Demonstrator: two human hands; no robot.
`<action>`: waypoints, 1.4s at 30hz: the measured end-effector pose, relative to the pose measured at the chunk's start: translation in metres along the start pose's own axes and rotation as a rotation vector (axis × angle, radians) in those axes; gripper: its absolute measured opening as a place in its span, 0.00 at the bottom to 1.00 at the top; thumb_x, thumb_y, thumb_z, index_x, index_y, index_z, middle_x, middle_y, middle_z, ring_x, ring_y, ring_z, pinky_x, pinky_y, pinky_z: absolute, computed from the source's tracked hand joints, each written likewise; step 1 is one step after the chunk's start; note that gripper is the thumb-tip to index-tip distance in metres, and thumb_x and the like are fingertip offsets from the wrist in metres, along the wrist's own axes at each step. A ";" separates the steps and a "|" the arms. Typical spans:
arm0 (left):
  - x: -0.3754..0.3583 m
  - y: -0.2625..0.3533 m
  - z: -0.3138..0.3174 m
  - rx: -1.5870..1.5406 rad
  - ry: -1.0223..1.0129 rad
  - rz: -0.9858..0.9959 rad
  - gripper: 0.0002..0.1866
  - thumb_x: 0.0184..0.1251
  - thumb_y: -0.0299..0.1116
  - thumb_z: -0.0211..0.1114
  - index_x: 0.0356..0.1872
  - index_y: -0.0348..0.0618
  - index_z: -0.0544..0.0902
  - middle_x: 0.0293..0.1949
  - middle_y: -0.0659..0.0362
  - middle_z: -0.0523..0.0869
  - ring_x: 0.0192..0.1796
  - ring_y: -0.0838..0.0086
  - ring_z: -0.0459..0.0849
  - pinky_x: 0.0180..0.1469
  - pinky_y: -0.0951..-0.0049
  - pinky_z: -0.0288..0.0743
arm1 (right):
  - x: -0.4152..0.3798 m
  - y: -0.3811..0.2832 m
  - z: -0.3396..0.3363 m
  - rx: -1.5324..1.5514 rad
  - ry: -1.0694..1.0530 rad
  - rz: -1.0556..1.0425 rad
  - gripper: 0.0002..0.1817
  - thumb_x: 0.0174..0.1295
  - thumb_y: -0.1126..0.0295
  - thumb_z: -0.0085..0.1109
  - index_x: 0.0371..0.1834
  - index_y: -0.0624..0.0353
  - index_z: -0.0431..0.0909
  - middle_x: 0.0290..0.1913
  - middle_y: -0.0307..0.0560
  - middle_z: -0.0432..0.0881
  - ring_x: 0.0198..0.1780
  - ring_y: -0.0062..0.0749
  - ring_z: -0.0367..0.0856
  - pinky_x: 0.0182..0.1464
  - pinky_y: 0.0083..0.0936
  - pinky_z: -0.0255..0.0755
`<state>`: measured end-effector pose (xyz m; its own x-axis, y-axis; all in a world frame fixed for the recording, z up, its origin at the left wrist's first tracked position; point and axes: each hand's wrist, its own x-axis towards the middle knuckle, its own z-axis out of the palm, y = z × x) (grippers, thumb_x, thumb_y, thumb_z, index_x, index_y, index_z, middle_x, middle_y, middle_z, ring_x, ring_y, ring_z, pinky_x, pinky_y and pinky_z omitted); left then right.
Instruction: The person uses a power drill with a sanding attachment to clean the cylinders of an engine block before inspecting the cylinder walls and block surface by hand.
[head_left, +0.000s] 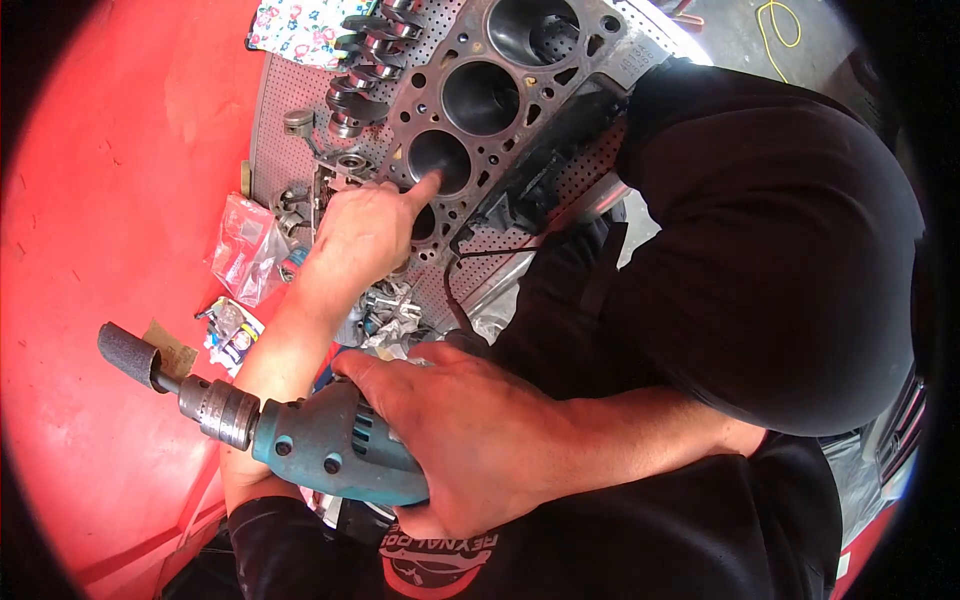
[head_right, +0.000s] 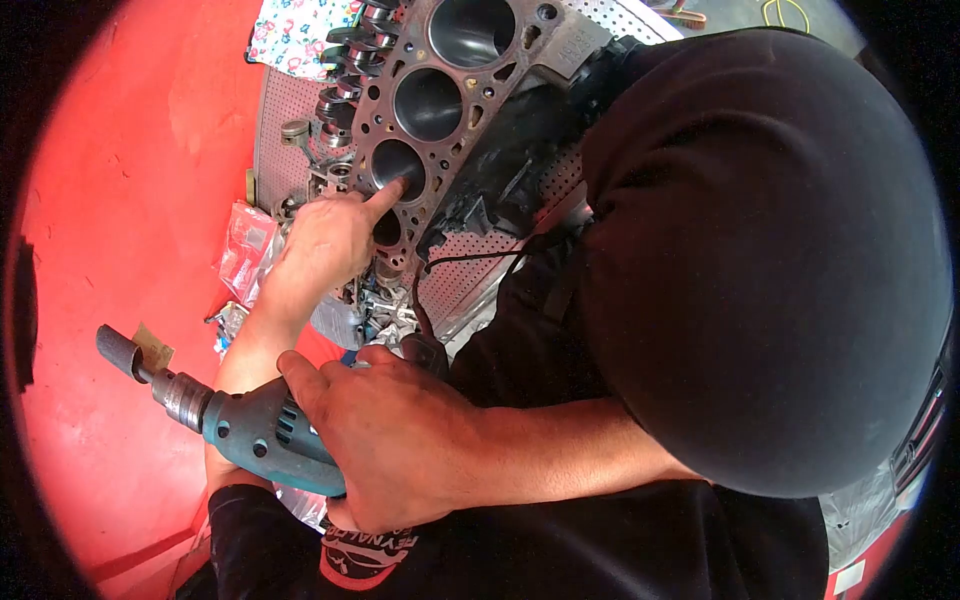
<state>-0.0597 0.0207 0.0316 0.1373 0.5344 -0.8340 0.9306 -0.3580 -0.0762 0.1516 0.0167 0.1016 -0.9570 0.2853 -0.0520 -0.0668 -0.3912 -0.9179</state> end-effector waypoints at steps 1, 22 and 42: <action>0.002 0.000 0.001 -0.011 0.002 0.002 0.35 0.57 0.25 0.62 0.70 0.52 0.74 0.39 0.47 0.88 0.45 0.55 0.88 0.47 0.56 0.81 | 0.000 0.001 0.002 -0.033 0.032 -0.039 0.49 0.42 0.61 0.76 0.63 0.80 0.59 0.44 0.63 0.82 0.47 0.56 0.84 0.60 0.47 0.69; -0.023 -0.036 -0.004 -0.003 0.395 0.051 0.42 0.50 0.23 0.67 0.73 0.60 0.72 0.30 0.52 0.77 0.38 0.54 0.80 0.43 0.54 0.75 | -0.003 0.004 0.000 -0.041 0.049 -0.077 0.55 0.43 0.59 0.76 0.67 0.85 0.55 0.43 0.62 0.83 0.47 0.53 0.85 0.59 0.43 0.69; -0.115 0.009 0.117 -2.310 0.657 -0.034 0.31 0.71 0.49 0.65 0.64 0.33 0.74 0.48 0.50 0.85 0.45 0.66 0.86 0.50 0.67 0.82 | 0.015 -0.004 0.011 -0.090 -0.070 0.354 0.56 0.40 0.62 0.77 0.74 0.65 0.55 0.52 0.67 0.81 0.53 0.62 0.83 0.57 0.45 0.77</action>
<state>-0.1072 -0.1337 0.0625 -0.2609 0.7548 -0.6019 -0.4058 0.4799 0.7778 0.1348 0.0130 0.1086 -0.9336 0.0848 -0.3480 0.2936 -0.3757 -0.8790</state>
